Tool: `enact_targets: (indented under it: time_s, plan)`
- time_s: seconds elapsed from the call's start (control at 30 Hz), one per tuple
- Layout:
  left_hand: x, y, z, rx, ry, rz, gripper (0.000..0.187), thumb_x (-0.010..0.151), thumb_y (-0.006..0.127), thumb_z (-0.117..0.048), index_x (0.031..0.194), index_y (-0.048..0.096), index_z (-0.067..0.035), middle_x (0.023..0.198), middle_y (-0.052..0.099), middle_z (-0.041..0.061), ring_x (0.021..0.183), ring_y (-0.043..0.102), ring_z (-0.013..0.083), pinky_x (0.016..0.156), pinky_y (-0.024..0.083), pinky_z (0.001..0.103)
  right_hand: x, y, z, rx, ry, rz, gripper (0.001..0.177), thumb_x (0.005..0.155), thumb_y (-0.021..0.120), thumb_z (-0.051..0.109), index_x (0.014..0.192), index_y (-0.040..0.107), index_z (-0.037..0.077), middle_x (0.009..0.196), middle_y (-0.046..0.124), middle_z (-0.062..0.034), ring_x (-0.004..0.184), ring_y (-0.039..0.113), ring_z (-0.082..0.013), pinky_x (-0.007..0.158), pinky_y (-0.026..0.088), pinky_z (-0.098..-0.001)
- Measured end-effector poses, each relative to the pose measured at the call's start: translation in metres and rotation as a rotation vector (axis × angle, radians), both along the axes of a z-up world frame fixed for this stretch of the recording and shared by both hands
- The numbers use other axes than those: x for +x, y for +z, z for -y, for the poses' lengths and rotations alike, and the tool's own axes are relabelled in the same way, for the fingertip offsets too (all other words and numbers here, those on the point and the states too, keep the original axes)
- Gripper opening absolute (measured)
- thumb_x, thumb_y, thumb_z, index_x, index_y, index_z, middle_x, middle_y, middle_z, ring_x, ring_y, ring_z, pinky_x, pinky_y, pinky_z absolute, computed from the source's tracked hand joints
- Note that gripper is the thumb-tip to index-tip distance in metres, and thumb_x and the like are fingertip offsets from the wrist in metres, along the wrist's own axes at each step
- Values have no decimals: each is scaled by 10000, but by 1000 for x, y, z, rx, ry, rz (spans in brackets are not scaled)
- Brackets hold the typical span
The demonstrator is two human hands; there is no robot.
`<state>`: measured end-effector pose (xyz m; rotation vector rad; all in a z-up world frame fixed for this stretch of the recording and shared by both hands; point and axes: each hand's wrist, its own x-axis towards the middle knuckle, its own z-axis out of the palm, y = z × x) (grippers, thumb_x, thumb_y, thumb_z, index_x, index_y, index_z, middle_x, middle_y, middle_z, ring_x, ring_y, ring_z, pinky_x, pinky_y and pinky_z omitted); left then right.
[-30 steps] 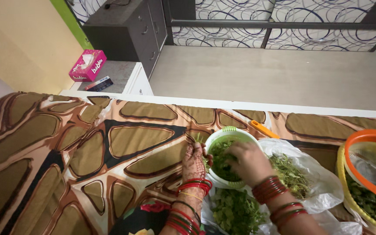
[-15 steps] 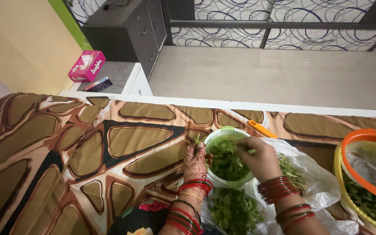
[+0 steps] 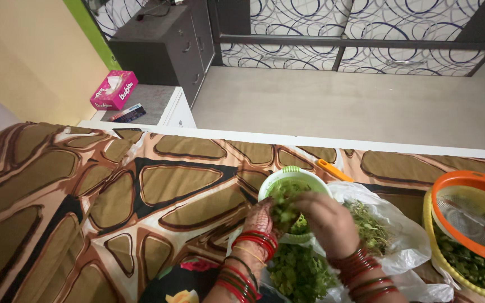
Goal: The person sorts leafy greens by hand, plucks them into a plastic colander, and packs the greens into plastic bags.
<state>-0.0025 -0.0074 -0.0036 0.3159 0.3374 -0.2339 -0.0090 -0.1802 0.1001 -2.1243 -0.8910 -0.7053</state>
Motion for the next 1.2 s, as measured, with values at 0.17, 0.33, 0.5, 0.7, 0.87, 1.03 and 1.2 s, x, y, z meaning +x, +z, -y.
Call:
enact_targets:
  time_s: [0.17, 0.33, 0.5, 0.7, 0.87, 1.03, 1.2]
  plan:
    - [-1, 13, 0, 130, 57, -141, 282, 929, 731, -252, 1147, 695, -76, 999, 734, 84, 774, 724, 222, 691, 610, 350, -14, 23, -5, -130, 75, 109, 240, 778, 670, 7, 979, 755, 109, 1083, 764, -50, 986, 746, -231, 815, 615, -340]
    - [-11, 30, 0, 565, 4, -288, 547, 912, 793, -527, 1263, 718, -114, 939, 588, 83, 636, 432, 248, 536, 292, 362, -14, 27, -3, -229, 42, 221, 244, 720, 694, 50, 938, 756, 138, 1078, 776, -7, 1060, 672, -230, 853, 508, -396]
    - [-15, 34, 7, 905, -83, -36, 499, 895, 734, -461, 1252, 642, -125, 1162, 745, 48, 1007, 659, 181, 850, 527, 360, -13, 26, 4, -217, 95, 89, 281, 703, 686, 32, 956, 747, 141, 1026, 760, 8, 1062, 665, -237, 879, 491, -397]
    - [-2, -34, 18, 1360, -260, 328, 336, 994, 580, -303, 1200, 685, -58, 1139, 748, 143, 996, 655, 220, 921, 496, 324, -16, 48, 11, -217, 129, -111, 442, 808, 599, -42, 1222, 657, 100, 1311, 647, -99, 1131, 663, -286, 907, 557, -362]
    - [5, -112, 30, 2043, -92, 1255, 270, 984, 524, -85, 1204, 680, -97, 1165, 708, 132, 1083, 657, 292, 938, 505, 374, -31, 59, 34, -614, 312, 53, 546, 807, 589, 52, 1349, 618, 106, 1257, 678, -75, 1134, 631, -286, 905, 548, -400]
    - [-30, -54, 43, 1413, -372, 753, 223, 960, 482, -71, 1109, 646, -56, 1017, 723, 122, 941, 675, 290, 854, 545, 374, -58, 42, 49, -891, -51, -164, 326, 877, 580, 143, 1191, 664, 124, 1069, 678, -21, 1037, 632, -221, 801, 564, -377]
    - [-63, -7, 33, 1536, -217, 737, 140, 958, 541, -89, 1045, 646, -56, 906, 686, 51, 843, 658, 206, 772, 543, 361, -63, 18, 59, -588, 12, -155, 129, 863, 613, 132, 963, 694, 125, 937, 700, -27, 938, 656, -234, 805, 562, -365]
